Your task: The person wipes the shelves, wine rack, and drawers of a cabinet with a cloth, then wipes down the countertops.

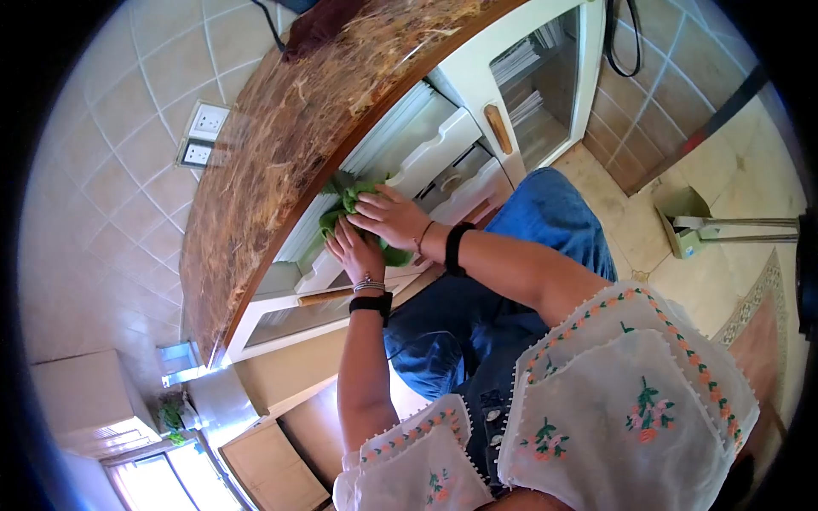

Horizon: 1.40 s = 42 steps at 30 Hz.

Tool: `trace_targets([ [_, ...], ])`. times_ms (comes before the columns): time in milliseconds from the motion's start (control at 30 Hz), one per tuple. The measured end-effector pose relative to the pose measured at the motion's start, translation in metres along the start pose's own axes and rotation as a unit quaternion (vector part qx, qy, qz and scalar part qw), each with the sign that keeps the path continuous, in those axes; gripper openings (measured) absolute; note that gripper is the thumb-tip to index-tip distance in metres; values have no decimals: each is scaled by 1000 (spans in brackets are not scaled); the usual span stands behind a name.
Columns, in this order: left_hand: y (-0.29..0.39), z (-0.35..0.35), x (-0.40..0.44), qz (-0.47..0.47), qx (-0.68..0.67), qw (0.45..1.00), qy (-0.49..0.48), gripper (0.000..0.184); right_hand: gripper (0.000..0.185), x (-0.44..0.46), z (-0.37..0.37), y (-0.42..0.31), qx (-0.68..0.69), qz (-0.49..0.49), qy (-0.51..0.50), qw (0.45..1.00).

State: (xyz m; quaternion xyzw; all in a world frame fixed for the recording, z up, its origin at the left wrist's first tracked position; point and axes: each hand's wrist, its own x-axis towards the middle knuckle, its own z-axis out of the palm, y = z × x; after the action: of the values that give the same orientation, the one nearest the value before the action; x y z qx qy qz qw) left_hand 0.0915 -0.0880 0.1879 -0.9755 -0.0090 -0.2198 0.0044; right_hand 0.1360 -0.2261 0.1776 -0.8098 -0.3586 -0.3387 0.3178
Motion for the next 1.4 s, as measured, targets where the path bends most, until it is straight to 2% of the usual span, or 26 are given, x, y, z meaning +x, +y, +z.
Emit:
trace_targets([
  [67, 16, 3, 5, 25, 76, 997, 5, 64, 37, -1, -15, 10, -3, 3, 8, 1000],
  [133, 31, 8, 14, 46, 52, 998, 0, 66, 39, 1, -27, 25, 10, 33, -16, 999],
  [200, 55, 15, 24, 61, 7, 998, -7, 68, 40, -3, -40, 41, -12, 40, 28, 999],
  [267, 80, 15, 36, 55, 9, 998, -17, 67, 38, -2, -66, 56, -46, 35, 25, 998],
  [367, 119, 11, 52, 136, 20, 988, -74, 61, 35, -5, -88, 93, -121, 52, 14, 991],
  [467, 153, 25, 69, 192, 50, 980, -27, 60, 39, -4, -122, 113, -143, 80, -14, 986],
  [600, 174, 31, 75, 159, 78, 984, -7, 59, 35, -5, -114, 115, -156, 78, -2, 985],
  [667, 171, 26, 76, 160, 31, 984, -76, 56, 34, -2, -116, 105, -174, 98, -15, 980],
  [733, 169, 26, 79, 158, 37, 984, -76, 52, 33, 6, -115, 97, -222, 147, -103, 959],
  [767, 167, 29, 80, 157, 30, 984, -79, 49, 32, 6, -110, 100, -219, 146, -87, 961],
  [867, 166, 12, 83, 137, 18, 984, -114, 41, 33, 13, -111, 102, -225, 165, -165, 946],
  [900, 166, 8, 84, 138, 11, 984, -111, 40, 34, 12, -111, 102, -234, 155, -163, 946],
  [933, 164, 6, 84, 141, 2, 984, -107, 38, 34, 11, -112, 103, -245, 146, -161, 945],
  [1067, 147, 15, 71, 191, 11, 980, 49, 38, 37, 1, -106, 101, -247, 127, -126, 953],
  [1167, 132, 9, 68, 224, -90, 969, 55, 37, 37, 1, -110, 95, -228, 100, -121, 961],
  [1400, 104, 6, 55, 207, -159, 957, 130, 36, 40, 3, -96, 66, -200, 77, -118, 970],
])
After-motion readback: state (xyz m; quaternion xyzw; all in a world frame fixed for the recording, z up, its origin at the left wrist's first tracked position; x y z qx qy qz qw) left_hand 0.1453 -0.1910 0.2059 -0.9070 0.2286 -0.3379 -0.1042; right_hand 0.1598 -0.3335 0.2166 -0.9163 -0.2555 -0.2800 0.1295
